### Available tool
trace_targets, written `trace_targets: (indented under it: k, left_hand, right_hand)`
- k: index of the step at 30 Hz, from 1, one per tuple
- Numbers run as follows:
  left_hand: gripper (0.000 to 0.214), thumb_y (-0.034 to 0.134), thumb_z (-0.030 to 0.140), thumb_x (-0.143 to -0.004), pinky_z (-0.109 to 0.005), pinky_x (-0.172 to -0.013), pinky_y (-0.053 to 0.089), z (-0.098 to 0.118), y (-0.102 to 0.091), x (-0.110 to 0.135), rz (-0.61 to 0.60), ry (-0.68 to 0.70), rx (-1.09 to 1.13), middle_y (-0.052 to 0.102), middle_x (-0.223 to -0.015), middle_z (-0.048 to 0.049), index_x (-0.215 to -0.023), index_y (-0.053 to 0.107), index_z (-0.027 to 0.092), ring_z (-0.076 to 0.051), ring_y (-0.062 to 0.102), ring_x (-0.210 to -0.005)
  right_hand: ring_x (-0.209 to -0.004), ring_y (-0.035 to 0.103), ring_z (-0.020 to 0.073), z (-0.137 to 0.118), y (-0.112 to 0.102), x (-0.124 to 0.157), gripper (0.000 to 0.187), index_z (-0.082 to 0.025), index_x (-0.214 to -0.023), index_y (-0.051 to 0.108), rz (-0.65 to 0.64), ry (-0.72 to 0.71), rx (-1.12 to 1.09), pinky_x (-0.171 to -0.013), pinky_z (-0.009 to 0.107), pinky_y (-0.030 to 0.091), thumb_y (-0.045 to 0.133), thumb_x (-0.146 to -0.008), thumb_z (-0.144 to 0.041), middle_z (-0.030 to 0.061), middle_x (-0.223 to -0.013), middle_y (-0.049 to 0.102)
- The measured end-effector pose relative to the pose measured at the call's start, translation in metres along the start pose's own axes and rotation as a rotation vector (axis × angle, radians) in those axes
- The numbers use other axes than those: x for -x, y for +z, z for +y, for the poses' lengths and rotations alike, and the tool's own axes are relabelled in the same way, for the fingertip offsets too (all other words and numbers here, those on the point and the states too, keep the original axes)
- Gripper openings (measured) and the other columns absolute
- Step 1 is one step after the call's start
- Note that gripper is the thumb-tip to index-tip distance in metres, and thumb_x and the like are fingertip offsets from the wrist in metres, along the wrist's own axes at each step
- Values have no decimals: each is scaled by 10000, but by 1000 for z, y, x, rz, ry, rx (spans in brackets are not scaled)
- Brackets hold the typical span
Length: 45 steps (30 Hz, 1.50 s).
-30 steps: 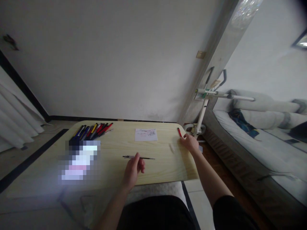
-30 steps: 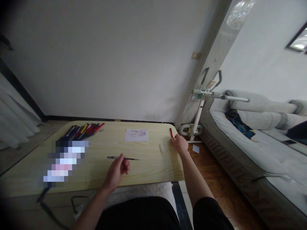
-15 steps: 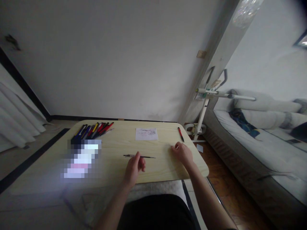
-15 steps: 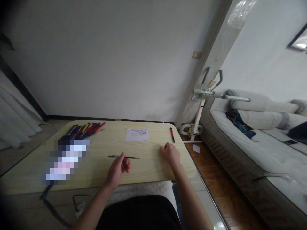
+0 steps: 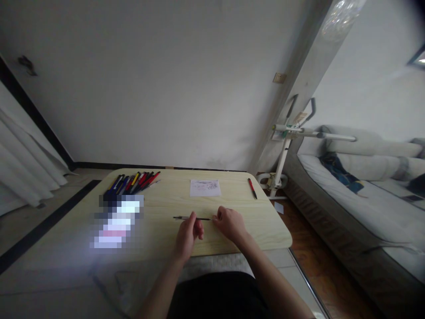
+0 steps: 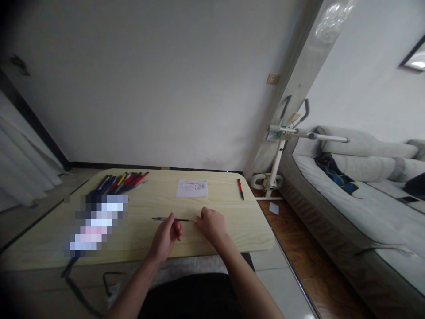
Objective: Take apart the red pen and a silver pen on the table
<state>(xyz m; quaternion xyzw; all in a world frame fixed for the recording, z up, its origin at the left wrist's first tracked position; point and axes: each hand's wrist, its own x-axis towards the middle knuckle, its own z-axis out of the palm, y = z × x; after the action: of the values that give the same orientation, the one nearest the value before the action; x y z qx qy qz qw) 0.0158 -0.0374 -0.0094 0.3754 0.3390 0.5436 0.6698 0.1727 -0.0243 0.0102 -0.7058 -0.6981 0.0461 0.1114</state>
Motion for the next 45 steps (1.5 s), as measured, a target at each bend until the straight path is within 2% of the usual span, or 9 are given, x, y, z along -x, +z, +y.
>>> trace_targets:
  k: [9, 12, 17, 22, 25, 29, 37, 41, 45]
  left_hand:
    - [417, 450, 466, -806, -217, -460, 346, -1, 0, 0, 1, -3, -4, 496, -487, 11, -538, 484, 149, -85, 454, -435]
    - [421, 453, 477, -799, -216, -453, 341, -1, 0, 0, 2, -8, -3, 493, -479, 15, -535, 479, 150, -84, 449, -426]
    - [418, 466, 486, -788, -216, -445, 341, -1, 0, -1, 19, -12, 8, 493, -477, 19, -541, 478, 149, -82, 447, -413]
    - [412, 467, 477, -791, -208, -427, 328, -1, 1, -1, 34, -21, 38, 492, -478, 19, -544, 472, 149, -79, 441, -411]
    - [411, 461, 473, -797, -208, -428, 329, -1, 1, -1, 26, -22, 42, 491, -479, 18, -546, 470, 148, -78, 441, -409]
    - [409, 444, 463, -811, -210, -437, 332, -1, 0, 0, 7, -10, 39, 493, -485, 16, -552, 471, 147, -80, 449, -418]
    - [397, 441, 443, -818, -211, -435, 326, 0, 2, 0, -11, 24, 56, 484, -480, 21, -550, 461, 151, -79, 443, -415]
    - [397, 448, 449, -811, -212, -437, 326, 1, 3, 0, -20, 26, 50, 485, -472, 24, -545, 459, 154, -79, 440, -411]
    - [403, 452, 469, -801, -211, -430, 325, 0, 4, 0, 12, 9, 49, 487, -474, 24, -547, 463, 156, -79, 439, -410]
  right_hand:
    - [-711, 582, 176, -2, 4, -7, 192, -197, -809, 559, 6, 15, 55, -581, 249, 316, 458, -825, -360, 55, -803, 652]
    - [-732, 572, 176, 2, 3, -14, 176, -189, -804, 560, 23, -53, 77, -607, 253, 332, 473, -819, -341, 56, -823, 638]
    - [-852, 532, 181, 8, -6, -39, 150, -177, -839, 562, 161, -205, 55, -739, 258, 348, 461, -839, -288, 63, -879, 609]
    - [-877, 523, 183, 4, -2, -56, 100, -168, -834, 550, 134, -245, 62, -783, 262, 348, 473, -821, -230, 71, -915, 601]
    - [-844, 532, 183, 2, 1, -47, 83, -162, -813, 546, 117, -258, 67, -783, 266, 354, 473, -810, -202, 70, -870, 608]
    - [-807, 538, 173, 7, -1, -11, 46, -170, -786, 533, 115, -318, 11, -756, 260, 379, 490, -797, -183, 54, -822, 603]
    - [-962, 533, 195, 16, 1, 56, 52, -193, -756, 543, 175, -369, -217, -848, 308, 414, 511, -795, -178, 72, -980, 598]
    - [-942, 553, 186, 18, 2, 63, 32, -204, -777, 559, 209, -347, -312, -830, 306, 432, 529, -786, -210, 62, -988, 605]
    - [-837, 559, 184, 18, -4, 50, 61, -201, -742, 551, 295, -243, -303, -762, 297, 428, 538, -780, -247, 50, -851, 606]
